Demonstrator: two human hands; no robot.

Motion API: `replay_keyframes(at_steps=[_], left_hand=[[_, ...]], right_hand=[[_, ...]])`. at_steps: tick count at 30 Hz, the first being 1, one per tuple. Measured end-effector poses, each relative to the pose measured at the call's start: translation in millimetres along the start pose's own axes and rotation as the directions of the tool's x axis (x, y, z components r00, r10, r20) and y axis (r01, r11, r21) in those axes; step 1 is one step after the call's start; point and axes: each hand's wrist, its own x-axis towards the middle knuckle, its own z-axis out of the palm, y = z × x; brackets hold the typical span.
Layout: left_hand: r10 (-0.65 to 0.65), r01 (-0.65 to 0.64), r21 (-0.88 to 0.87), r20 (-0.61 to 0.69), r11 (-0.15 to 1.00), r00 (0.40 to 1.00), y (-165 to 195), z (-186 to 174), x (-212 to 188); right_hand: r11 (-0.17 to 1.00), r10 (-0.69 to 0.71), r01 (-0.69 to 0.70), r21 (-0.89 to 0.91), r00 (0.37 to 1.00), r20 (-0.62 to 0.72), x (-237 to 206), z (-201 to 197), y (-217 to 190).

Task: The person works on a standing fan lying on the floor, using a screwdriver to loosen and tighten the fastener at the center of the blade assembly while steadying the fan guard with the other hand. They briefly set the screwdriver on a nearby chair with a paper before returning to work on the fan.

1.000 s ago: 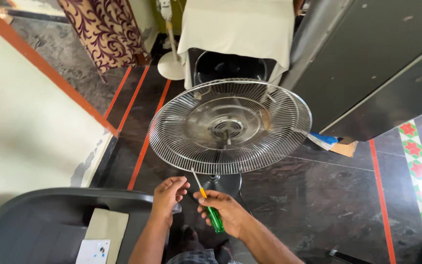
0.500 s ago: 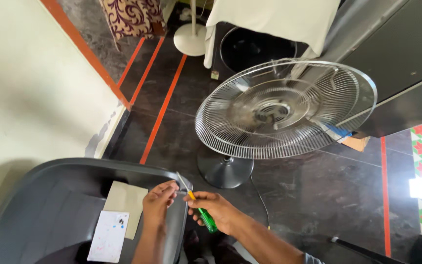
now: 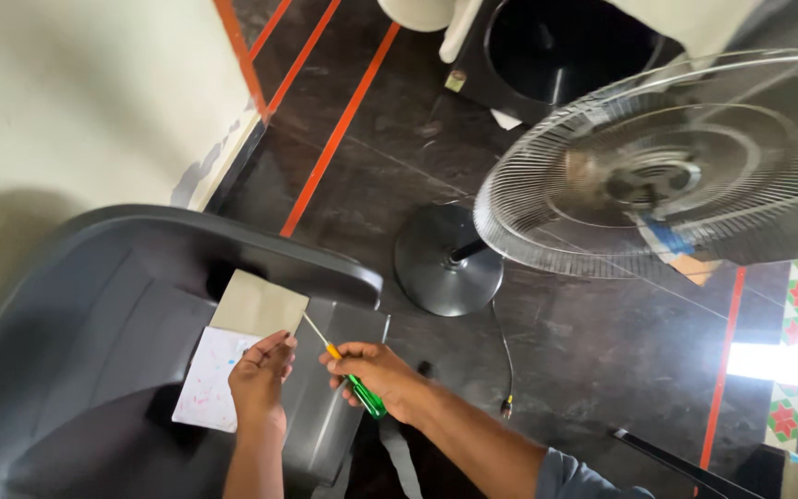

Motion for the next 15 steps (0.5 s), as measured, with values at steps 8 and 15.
replay_keyframes(at_steps=[8, 15], left_hand=[[-0.042, 0.038, -0.031, -0.146, 0.999, 0.988, -44, -39, 56], [-0.081, 0.078, -0.023, -0.252, 0.997, 0.964, -83, -43, 91]], right_hand=[[0.995, 0.083, -0.083, -0.063, 0.997, -0.005, 84, 16, 23], [0.988, 0.109, -0.109, -0.107, 0.994, -0.007, 156, 16, 47]])
